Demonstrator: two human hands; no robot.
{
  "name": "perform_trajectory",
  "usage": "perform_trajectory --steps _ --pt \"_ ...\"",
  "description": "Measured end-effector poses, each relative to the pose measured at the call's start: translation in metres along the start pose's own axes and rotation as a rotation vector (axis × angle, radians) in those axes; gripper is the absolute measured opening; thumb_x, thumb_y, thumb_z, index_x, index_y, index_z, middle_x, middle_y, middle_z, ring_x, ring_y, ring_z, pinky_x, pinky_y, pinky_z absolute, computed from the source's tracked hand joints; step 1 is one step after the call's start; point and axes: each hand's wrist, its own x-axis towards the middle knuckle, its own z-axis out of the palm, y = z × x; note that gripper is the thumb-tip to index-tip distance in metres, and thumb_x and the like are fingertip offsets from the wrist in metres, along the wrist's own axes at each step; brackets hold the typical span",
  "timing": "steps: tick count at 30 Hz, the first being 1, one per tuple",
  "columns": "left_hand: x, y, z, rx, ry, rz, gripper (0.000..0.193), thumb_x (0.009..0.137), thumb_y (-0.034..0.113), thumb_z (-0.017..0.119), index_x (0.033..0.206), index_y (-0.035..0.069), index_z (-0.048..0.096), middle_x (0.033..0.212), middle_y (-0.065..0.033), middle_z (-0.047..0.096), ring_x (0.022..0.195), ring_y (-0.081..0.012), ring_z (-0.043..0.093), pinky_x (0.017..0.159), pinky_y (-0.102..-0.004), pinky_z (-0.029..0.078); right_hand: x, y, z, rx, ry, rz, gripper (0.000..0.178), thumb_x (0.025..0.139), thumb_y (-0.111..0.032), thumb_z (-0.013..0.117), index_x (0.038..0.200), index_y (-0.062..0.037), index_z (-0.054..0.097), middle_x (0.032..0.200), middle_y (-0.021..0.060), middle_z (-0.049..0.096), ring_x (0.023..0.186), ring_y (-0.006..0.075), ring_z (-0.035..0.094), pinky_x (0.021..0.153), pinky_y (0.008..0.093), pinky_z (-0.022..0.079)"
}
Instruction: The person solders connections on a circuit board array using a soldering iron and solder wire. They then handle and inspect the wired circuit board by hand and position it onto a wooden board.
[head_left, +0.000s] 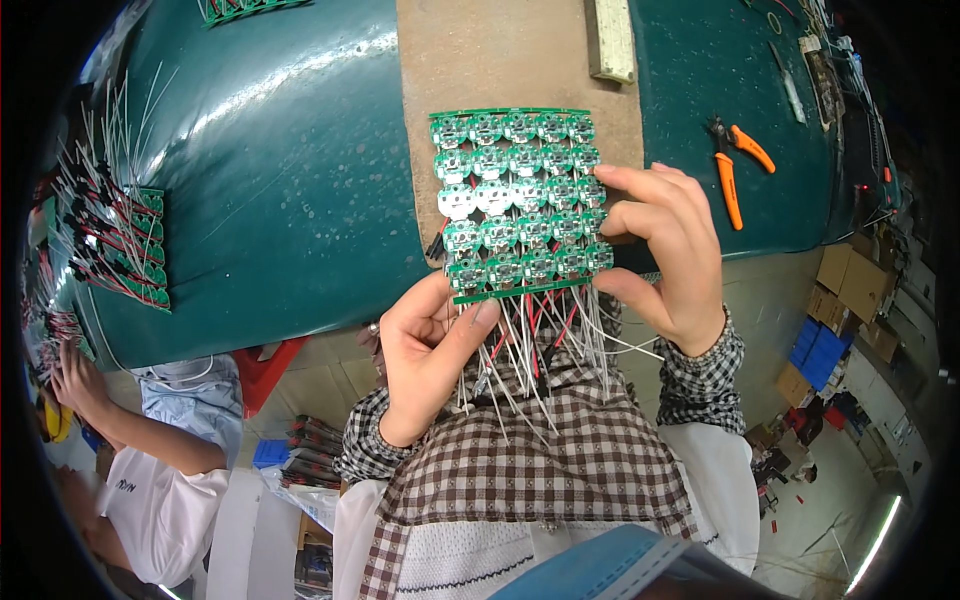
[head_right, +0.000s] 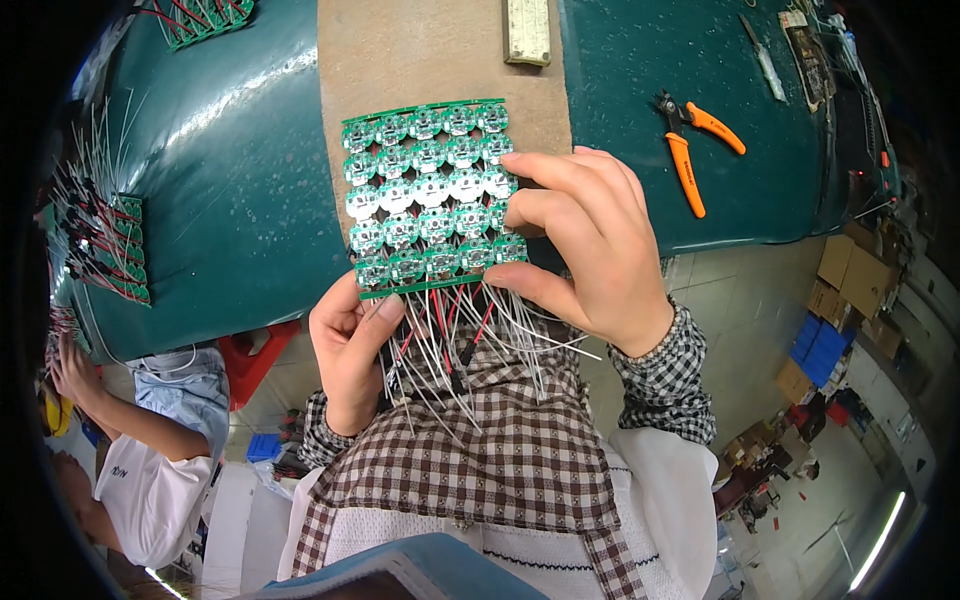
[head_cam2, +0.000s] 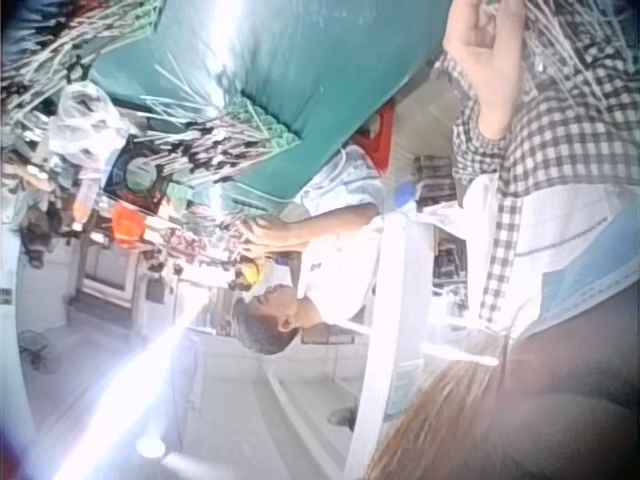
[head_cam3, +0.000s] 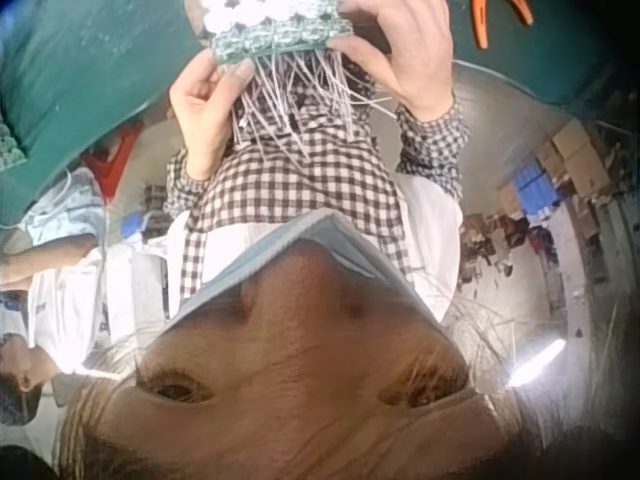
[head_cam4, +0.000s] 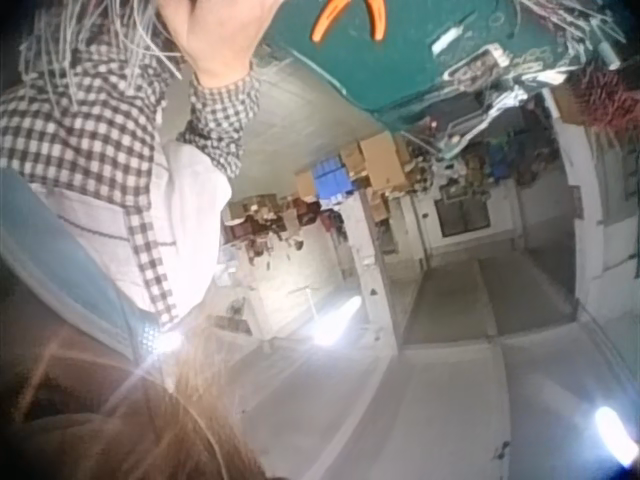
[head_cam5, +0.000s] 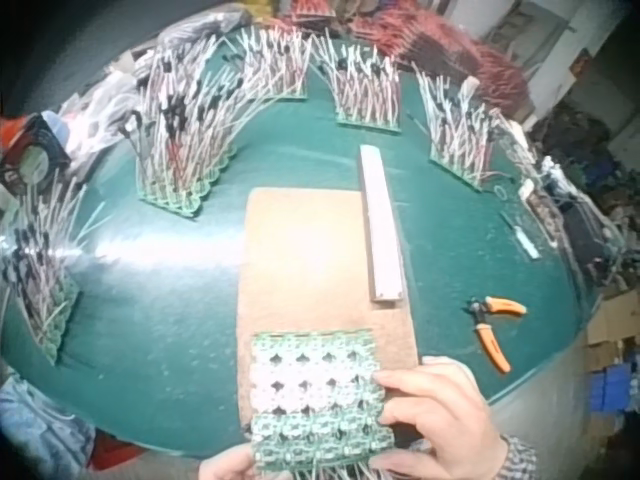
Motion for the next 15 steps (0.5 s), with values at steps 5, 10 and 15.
perform_trajectory --steps 5,10,15 --pt "-0.0003 0.0019 0.004 0.006 0.055 -0.026 0.027 0.084 -0.007 0.057 0.111 -0.008 0.054 0.1 -0.0062 0.063 0.085 -0.0044 0.056 0.073 -0.017 0.043 -0.0007 0.0006 -0.0015 0.004 -0.004 0.014 0.04 0.07 -0.039 0.071 0.09 -0.0074 0.058 0.115 0.0091 0.057 0.102 0.0278 0.052 0.095 0.046 0.035" --pt "-0.001 0.0023 0.002 0.02 0.05 -0.054 0.027 0.084 -0.006 0.057 0.111 -0.007 0.055 0.1 -0.006 0.063 0.085 -0.0042 0.056 0.073 -0.0171 0.043 -0.0009 0.0015 -0.0013 0.024 0.004 0.026 0.04 0.07 -0.039 0.071 0.091 -0.0075 0.057 0.114 0.0092 0.057 0.101 0.0282 0.052 0.094 0.0448 0.036" --pt "-0.0016 0.0027 0.0035 0.017 0.038 -0.017 0.027 0.084 -0.006 0.057 0.112 -0.007 0.055 0.1 -0.0059 0.063 0.086 -0.0045 0.056 0.073 -0.0175 0.043 -0.0022 0.0006 -0.0014 0.025 0.011 0.035 0.041 0.07 -0.039 0.071 0.091 -0.0074 0.057 0.114 0.0092 0.057 0.101 0.0284 0.052 0.094 0.044 0.036"
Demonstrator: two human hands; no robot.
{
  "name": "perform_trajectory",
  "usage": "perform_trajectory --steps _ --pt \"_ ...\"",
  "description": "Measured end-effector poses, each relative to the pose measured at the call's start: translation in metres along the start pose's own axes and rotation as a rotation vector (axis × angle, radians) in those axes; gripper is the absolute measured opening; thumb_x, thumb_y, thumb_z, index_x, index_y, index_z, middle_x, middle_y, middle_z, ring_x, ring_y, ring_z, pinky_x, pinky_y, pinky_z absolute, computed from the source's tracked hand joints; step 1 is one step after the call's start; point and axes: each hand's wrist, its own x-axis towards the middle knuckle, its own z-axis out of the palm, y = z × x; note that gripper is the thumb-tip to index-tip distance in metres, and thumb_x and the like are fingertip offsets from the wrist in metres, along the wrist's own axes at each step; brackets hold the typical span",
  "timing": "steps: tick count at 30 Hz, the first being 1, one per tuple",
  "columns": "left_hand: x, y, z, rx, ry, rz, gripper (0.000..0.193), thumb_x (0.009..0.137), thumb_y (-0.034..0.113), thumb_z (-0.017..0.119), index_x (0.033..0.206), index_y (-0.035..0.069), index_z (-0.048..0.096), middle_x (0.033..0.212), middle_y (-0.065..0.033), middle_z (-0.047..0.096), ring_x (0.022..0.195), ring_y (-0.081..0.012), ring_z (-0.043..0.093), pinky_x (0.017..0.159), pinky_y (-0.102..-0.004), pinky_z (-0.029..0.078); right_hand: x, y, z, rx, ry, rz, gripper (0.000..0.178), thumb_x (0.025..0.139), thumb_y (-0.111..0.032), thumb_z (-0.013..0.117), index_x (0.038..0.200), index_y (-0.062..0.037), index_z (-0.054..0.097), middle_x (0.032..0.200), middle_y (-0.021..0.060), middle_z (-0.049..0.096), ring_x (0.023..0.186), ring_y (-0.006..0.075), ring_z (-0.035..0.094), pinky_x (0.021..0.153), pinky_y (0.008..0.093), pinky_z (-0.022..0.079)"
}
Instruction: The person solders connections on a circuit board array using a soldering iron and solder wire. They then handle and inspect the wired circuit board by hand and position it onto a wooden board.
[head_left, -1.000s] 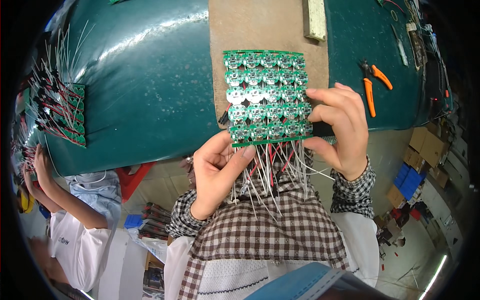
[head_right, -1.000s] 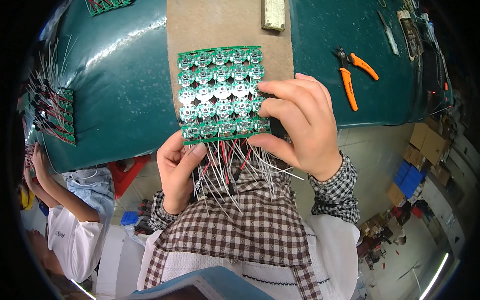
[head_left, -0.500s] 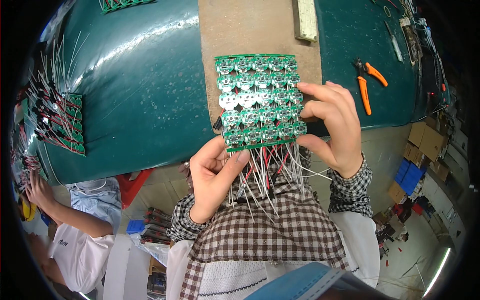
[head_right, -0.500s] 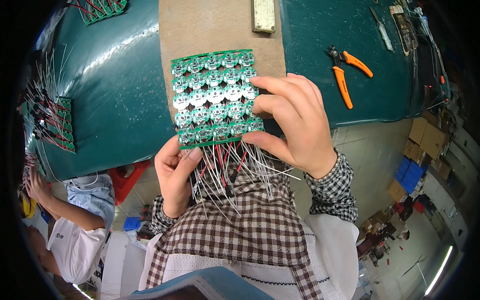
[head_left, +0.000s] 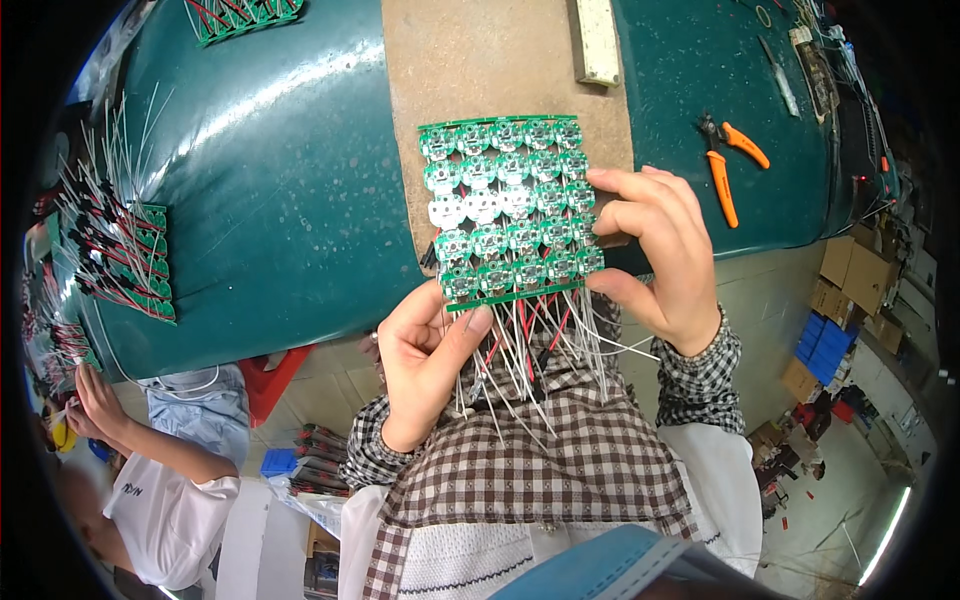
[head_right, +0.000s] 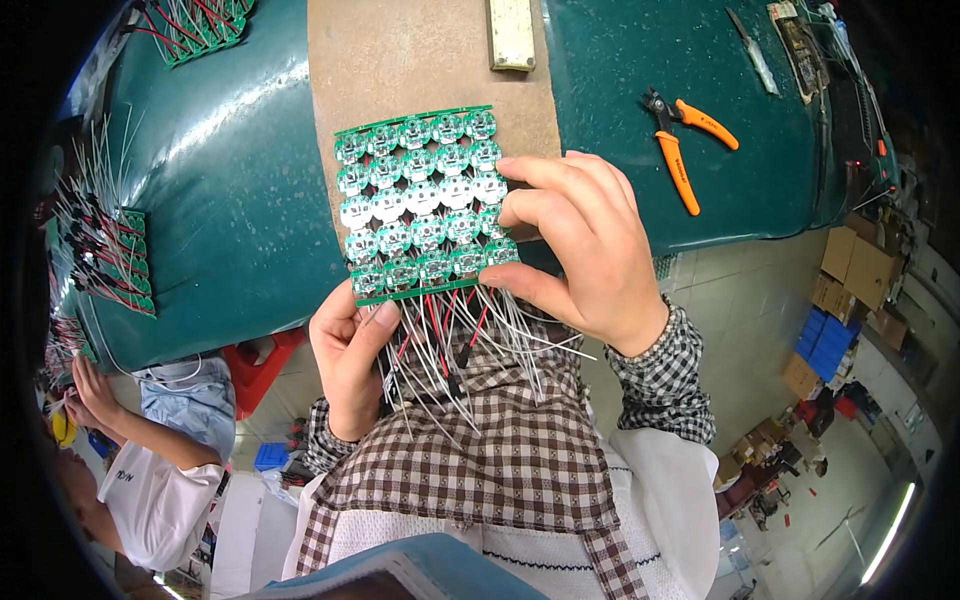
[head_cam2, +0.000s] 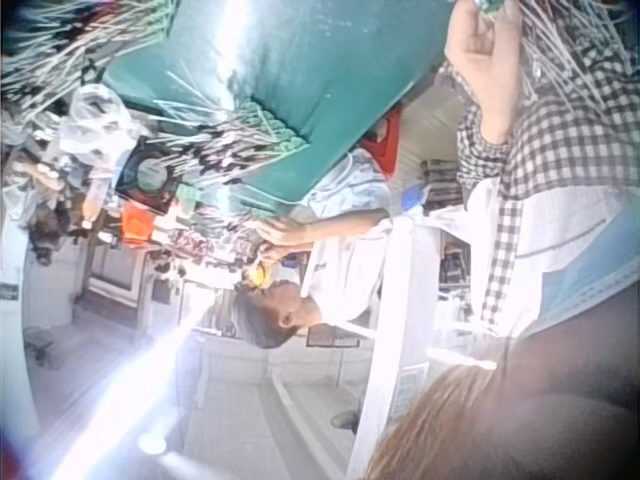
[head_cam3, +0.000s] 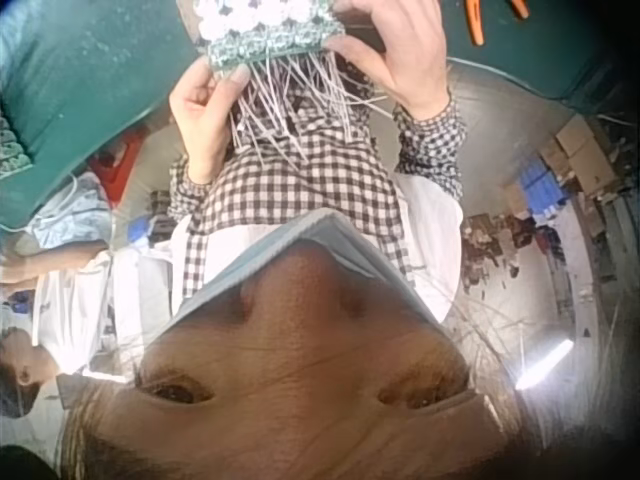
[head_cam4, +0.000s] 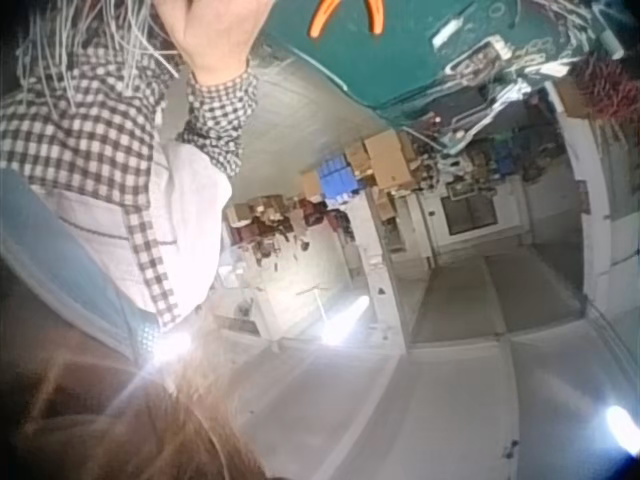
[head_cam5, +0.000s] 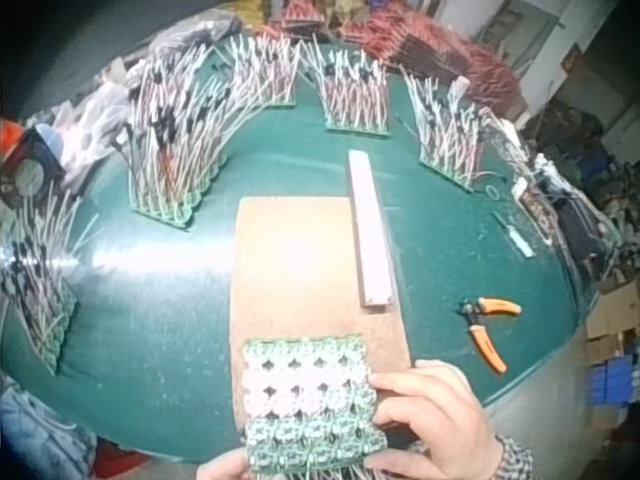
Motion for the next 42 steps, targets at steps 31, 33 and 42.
perform_trajectory --steps 31,33,42 --pt "-0.005 0.006 0.021 0.933 -0.061 0.682 0.026 0.072 0.005 0.07 0.096 -0.003 0.062 0.066 -0.0074 0.055 0.05 -0.0149 0.053 0.044 -0.0254 0.039 -0.022 -0.029 0.03 0.617 0.225 0.168 0.109 0.061 -0.046 0.081 0.139 0.0024 0.021 0.13 0.0229 0.043 0.112 0.0311 0.05 0.095 0.0372 0.039" --pt "-0.004 0.0 0.03 0.965 -0.13 0.855 0.033 0.067 0.01 0.074 0.095 -0.002 0.062 0.068 -0.0094 0.053 0.052 -0.02 0.053 0.046 -0.0285 0.042 -0.028 -0.031 0.034 0.684 0.21 0.158 0.119 0.057 -0.039 0.084 0.142 0.0009 0.011 0.138 0.025 0.032 0.124 0.0321 0.04 0.1 0.0398 0.035" --pt "-0.015 -0.003 0.043 0.647 -0.188 0.933 0.027 0.073 0.009 0.067 0.097 -0.004 0.063 0.073 -0.0026 0.048 0.056 -0.0089 0.038 0.049 -0.022 0.029 -0.093 0.017 -0.033 0.921 0.815 -0.063 0.085 0.07 -0.019 0.069 0.139 0.0 0.024 0.129 0.0127 0.044 0.117 0.0244 0.045 0.096 0.0328 0.037"
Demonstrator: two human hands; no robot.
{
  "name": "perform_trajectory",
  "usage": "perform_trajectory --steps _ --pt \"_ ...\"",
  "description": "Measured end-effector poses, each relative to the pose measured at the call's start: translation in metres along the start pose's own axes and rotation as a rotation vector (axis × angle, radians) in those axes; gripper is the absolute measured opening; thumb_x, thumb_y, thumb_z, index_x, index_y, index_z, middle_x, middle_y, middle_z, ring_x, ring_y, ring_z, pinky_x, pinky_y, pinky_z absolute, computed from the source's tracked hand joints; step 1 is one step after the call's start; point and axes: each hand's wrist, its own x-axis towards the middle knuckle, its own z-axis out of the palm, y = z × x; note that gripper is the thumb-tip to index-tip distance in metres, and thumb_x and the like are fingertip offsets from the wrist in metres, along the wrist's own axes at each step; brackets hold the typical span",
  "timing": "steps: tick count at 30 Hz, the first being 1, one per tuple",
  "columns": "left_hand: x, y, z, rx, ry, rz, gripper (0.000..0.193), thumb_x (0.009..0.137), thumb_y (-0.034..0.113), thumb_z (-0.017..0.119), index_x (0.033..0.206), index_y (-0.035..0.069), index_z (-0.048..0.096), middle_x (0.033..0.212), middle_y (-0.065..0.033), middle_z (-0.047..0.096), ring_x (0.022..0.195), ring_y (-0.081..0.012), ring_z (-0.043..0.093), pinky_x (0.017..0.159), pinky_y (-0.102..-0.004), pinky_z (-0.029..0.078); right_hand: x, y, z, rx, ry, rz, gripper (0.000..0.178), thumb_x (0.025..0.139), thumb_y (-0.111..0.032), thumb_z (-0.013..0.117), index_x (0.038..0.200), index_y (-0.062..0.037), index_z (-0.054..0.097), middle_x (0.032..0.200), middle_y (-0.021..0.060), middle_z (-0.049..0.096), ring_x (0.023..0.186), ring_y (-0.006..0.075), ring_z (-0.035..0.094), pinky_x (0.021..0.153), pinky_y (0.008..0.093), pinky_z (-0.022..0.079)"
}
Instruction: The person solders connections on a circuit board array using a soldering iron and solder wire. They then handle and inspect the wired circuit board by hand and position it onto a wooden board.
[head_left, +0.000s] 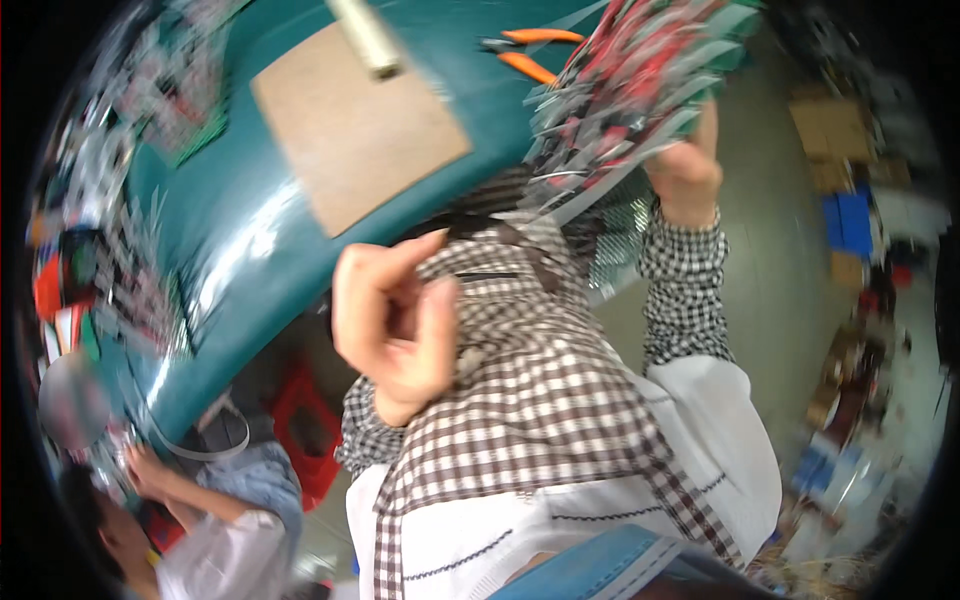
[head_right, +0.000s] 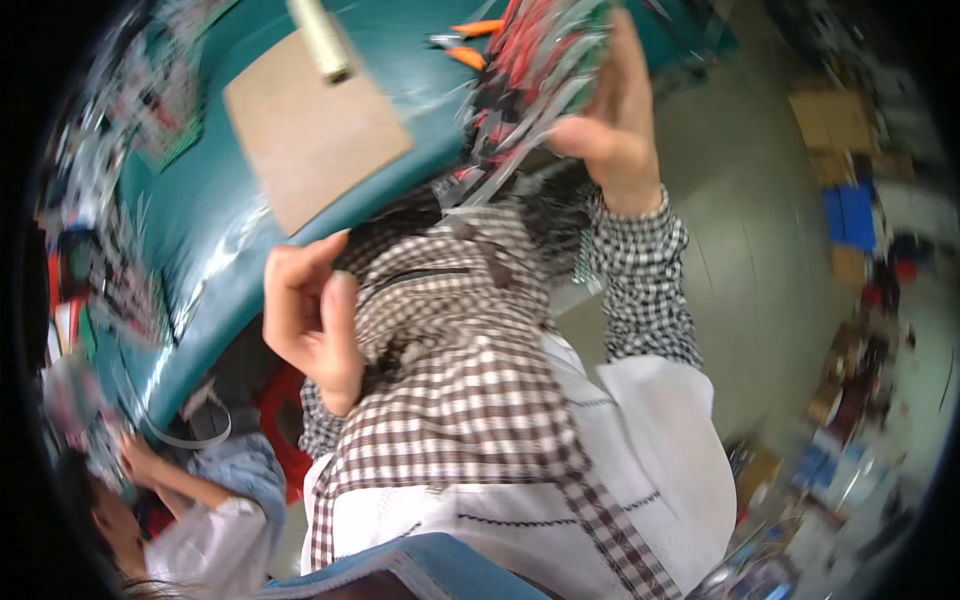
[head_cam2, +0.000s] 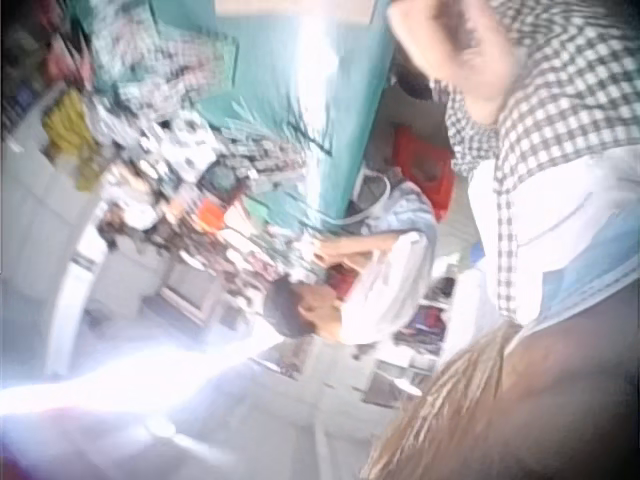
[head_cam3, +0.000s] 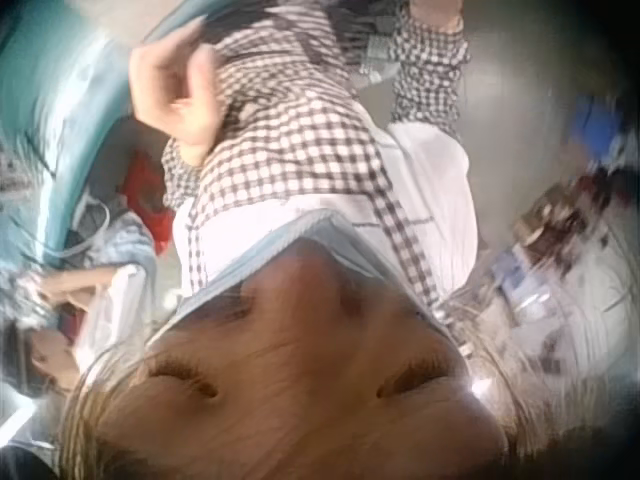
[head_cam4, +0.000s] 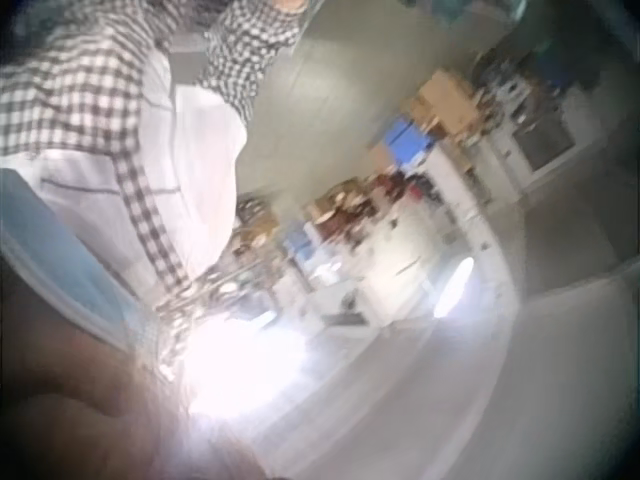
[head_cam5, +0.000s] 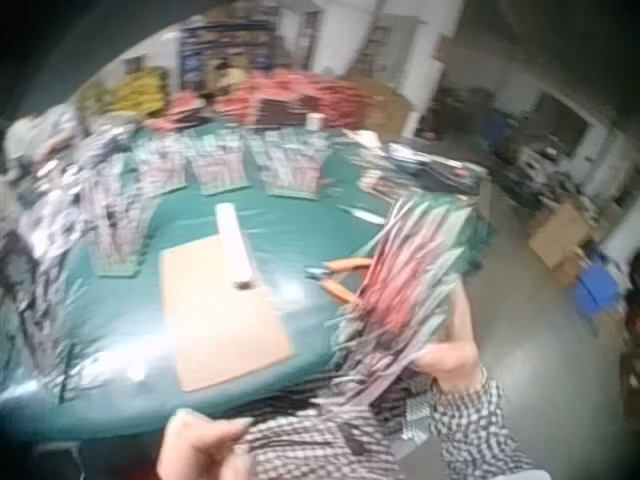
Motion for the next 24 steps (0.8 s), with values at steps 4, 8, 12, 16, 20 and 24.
perform_trajectory --steps 4,8,12,16,20,24 --pt "-0.001 -0.002 0.02 -0.263 -0.182 -0.383 0.015 0.091 0.006 0.048 0.092 -0.004 0.06 0.077 0.0022 0.046 0.058 -0.0015 0.033 0.05 -0.018 0.024 -0.048 -0.047 -0.082 -0.226 0.383 -0.095 0.068 0.077 -0.017 0.059 0.137 -0.0042 0.03 0.126 0.01 0.047 0.11 0.0249 0.052 0.096 0.0394 0.041" --pt "-0.006 -0.02 0.035 -0.301 -0.309 -0.323 0.02 0.093 0.012 0.05 0.099 -0.005 0.061 0.072 0.0023 0.047 0.056 -0.0024 0.035 0.05 -0.0178 0.025 -0.143 -0.057 -0.145 -0.28 0.774 -0.169 0.079 0.076 -0.015 0.064 0.141 -0.0005 0.021 0.131 0.0137 0.043 0.12 0.0259 0.043 0.099 0.0357 0.036" --pt "-0.012 -0.024 0.049 -0.124 -0.366 -0.437 0.022 0.093 0.015 0.052 0.098 -0.004 0.063 0.067 0.0032 0.048 0.056 -0.0021 0.035 0.049 -0.0182 0.025 -0.264 -0.007 -0.169 -0.462 1.18 0.106 0.082 0.078 -0.014 0.067 0.14 0.0031 0.016 0.135 0.0186 0.037 0.119 0.0261 0.044 0.101 0.0361 0.034" --pt "-0.011 -0.029 0.054 -0.14 -0.421 -0.487 0.023 0.093 0.015 0.05 0.096 -0.005 0.062 0.065 0.0036 0.044 0.055 -0.0025 0.033 0.048 -0.018 0.022 -0.377 0.107 -0.168 -0.462 1.4 0.374 0.089 0.074 -0.021 0.075 0.138 0.0058 0.02 0.137 0.0217 0.033 0.124 0.0284 0.038 0.104 0.0376 0.03" --pt "-0.009 -0.042 0.05 -0.155 -0.388 -0.509 0.026 0.093 0.019 0.049 0.096 -0.004 0.063 0.067 0.0021 0.045 0.056 -0.0038 0.033 0.05 -0.0181 0.021 -0.371 0.163 -0.164 -0.524 1.492 0.687 0.101 0.067 -0.042 0.077 0.137 0.0065 0.024 0.14 0.0225 0.03 0.129 0.032 0.031 0.106 0.0394 0.027" --pt "-0.005 -0.029 0.041 0.0 -0.346 -0.514 0.027 0.094 0.02 0.048 0.097 -0.003 0.063 0.065 0.0028 0.046 0.056 -0.0029 0.035 0.049 -0.018 0.022 -0.315 0.183 -0.212 -0.912 1.373 0.898 0.103 0.068 -0.06 0.067 0.136 0.0065 0.029 0.14 0.0248 0.031 0.129 0.0361 0.031 0.106 0.0417 0.026"
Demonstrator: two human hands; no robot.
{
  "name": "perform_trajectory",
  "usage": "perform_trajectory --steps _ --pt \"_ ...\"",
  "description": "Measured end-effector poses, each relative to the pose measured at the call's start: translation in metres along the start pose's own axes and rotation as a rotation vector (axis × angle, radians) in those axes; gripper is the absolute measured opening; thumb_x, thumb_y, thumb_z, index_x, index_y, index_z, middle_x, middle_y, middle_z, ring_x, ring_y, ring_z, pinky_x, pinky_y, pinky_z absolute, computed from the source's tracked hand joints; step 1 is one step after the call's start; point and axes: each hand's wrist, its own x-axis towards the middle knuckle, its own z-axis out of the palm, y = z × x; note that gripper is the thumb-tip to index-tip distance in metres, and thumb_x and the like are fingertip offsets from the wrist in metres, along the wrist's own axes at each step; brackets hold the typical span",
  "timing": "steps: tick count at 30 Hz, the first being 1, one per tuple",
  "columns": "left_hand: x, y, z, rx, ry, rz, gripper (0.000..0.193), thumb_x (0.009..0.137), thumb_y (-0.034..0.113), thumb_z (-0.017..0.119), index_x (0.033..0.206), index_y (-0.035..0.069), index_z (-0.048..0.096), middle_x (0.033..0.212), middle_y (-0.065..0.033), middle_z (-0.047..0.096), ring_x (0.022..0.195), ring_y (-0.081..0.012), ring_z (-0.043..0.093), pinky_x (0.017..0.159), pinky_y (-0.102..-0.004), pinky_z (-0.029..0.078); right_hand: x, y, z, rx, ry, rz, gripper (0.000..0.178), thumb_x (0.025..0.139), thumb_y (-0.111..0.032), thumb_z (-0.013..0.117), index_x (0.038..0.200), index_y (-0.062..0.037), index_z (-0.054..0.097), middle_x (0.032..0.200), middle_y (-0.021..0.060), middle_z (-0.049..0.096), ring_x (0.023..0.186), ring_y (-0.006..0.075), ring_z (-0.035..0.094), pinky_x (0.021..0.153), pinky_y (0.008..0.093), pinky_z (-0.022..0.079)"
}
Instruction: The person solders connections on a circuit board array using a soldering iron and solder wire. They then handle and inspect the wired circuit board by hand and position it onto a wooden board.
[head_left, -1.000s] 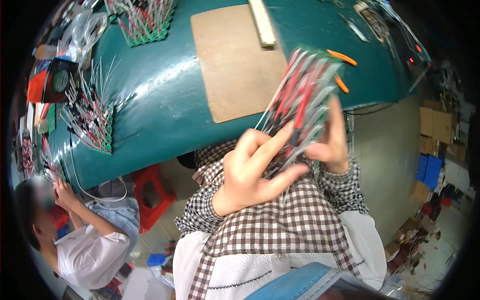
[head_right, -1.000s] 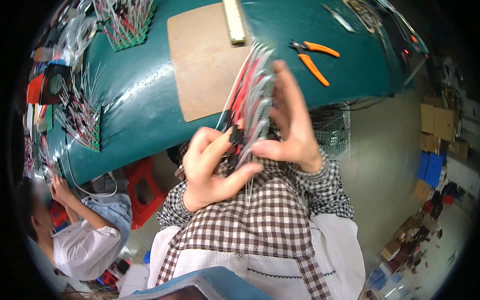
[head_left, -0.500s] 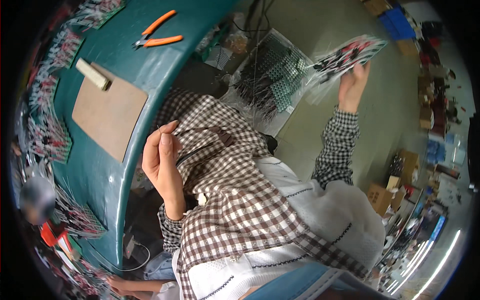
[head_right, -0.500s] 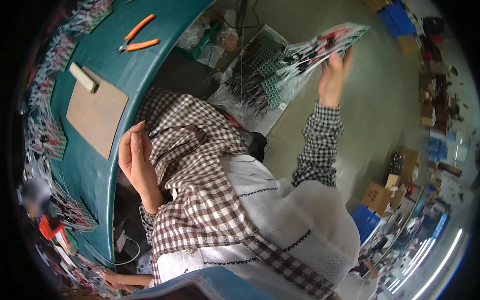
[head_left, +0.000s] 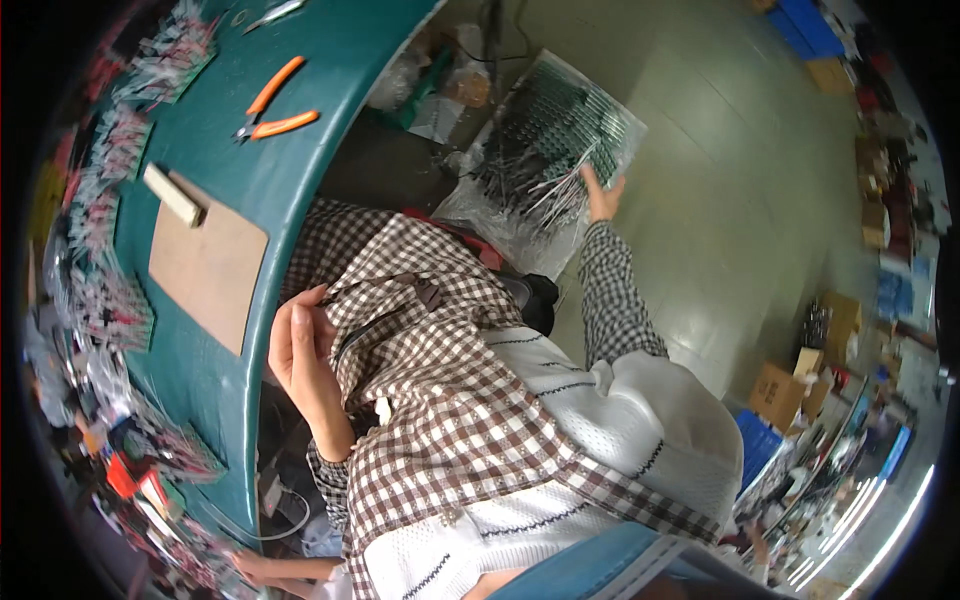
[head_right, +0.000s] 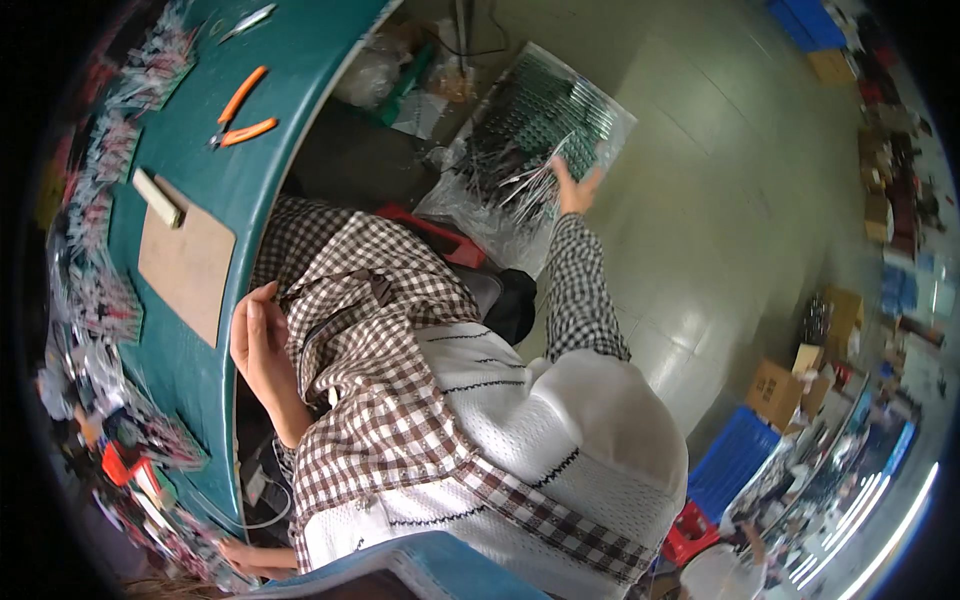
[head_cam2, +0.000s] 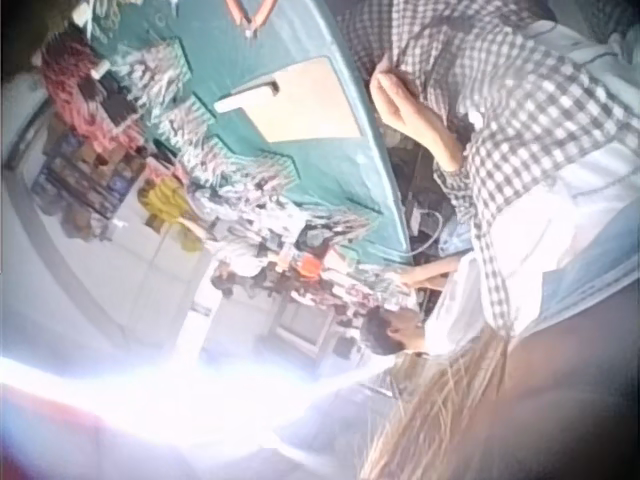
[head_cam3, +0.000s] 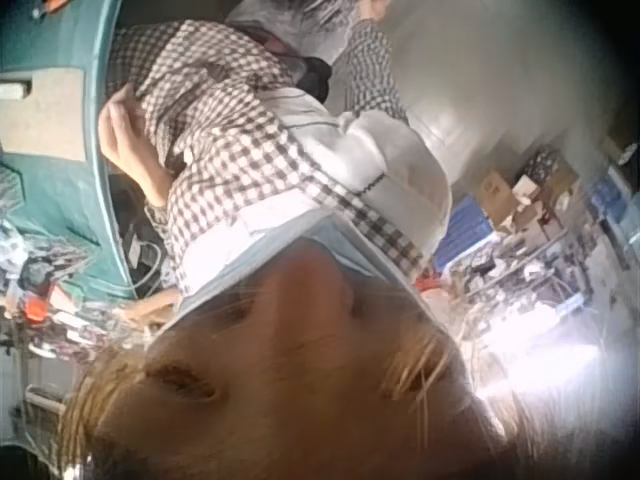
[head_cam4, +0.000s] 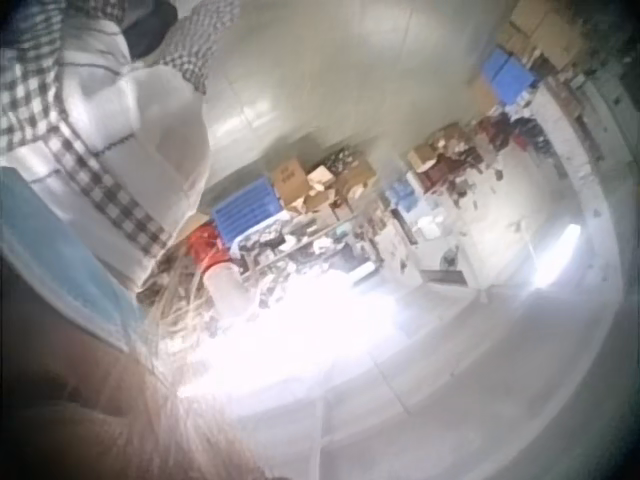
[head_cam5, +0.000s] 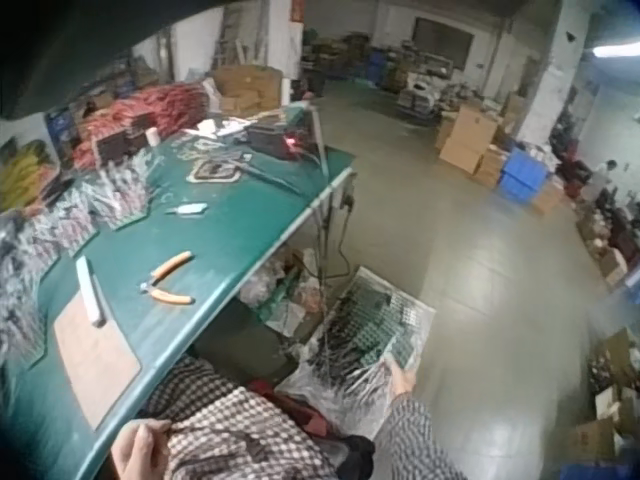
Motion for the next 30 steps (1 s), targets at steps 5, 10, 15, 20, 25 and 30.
perform_trajectory --steps 5,10,15,20,25,30 --pt "0.0 0.043 -0.038 0.148 -0.135 -0.135 0.022 0.093 0.015 0.05 0.097 0.0 0.065 0.077 -0.0016 0.06 0.06 -0.006 0.046 0.054 -0.0216 0.04 -0.105 -0.187 -0.004 0.64 -0.397 -0.386 0.039 0.092 -0.031 0.053 0.114 0.001 0.054 0.11 0.0116 0.056 0.095 0.0159 0.055 0.079 0.0288 0.046" --pt "-0.012 0.086 -0.063 0.135 -0.298 0.054 0.021 0.091 0.015 0.05 0.095 -0.002 0.061 0.072 -0.0133 0.061 0.062 -0.021 0.058 0.058 -0.0309 0.046 -0.294 -0.342 -0.057 0.716 -1.576 -0.827 0.019 0.082 -0.001 0.063 0.1 0.0027 0.059 0.09 0.0073 0.06 0.08 0.0114 0.059 0.065 0.0226 0.048" --pt "-0.049 0.089 -0.118 -0.141 0.024 0.036 0.022 0.094 0.015 0.048 0.096 -0.001 0.062 0.056 -0.0022 0.049 0.05 -0.006 0.045 0.048 -0.0228 0.038 -0.345 -0.398 -0.034 0.549 -1.741 -0.616 0.007 0.08 0.002 0.063 0.087 -0.0002 0.061 0.077 0.003 0.06 0.061 0.0077 0.057 0.054 0.0196 0.048" --pt "-0.106 0.078 -0.192 -0.292 0.85 0.097 0.023 0.094 0.015 0.047 0.1 -0.001 0.062 0.068 -0.0022 0.057 0.045 -0.0003 0.034 0.041 -0.0158 0.024 -0.421 -0.408 -0.029 0.115 -1.835 -0.711 0.02 0.085 -0.005 0.06 0.104 -0.0003 0.058 0.092 0.0052 0.061 0.076 0.0096 0.058 0.067 0.0222 0.049" --pt "-0.131 0.01 -0.314 -0.174 1.51 0.04 0.029 0.097 0.024 0.042 0.095 0.0 0.059 0.09 -0.0088 0.064 0.044 -0.0027 0.042 0.04 -0.0164 0.031 -0.505 -0.367 0.013 -0.009 -2.317 -0.347 0.055 0.087 -0.012 0.061 0.135 -0.0028 0.035 0.129 0.0132 0.046 0.101 0.0138 0.054 0.082 0.0279 0.048" --pt "-0.111 -0.041 -0.395 -0.136 1.403 0.036 0.029 0.097 0.024 0.041 0.091 0.001 0.058 0.096 -0.0107 0.065 0.041 -0.0039 0.041 0.036 -0.017 0.029 -0.564 -0.361 0.051 -0.043 -2.234 -0.299 0.068 0.089 -0.011 0.053 0.143 -0.0005 0.012 0.142 0.0202 0.032 0.122 0.0251 0.044 0.09 0.034 0.045"
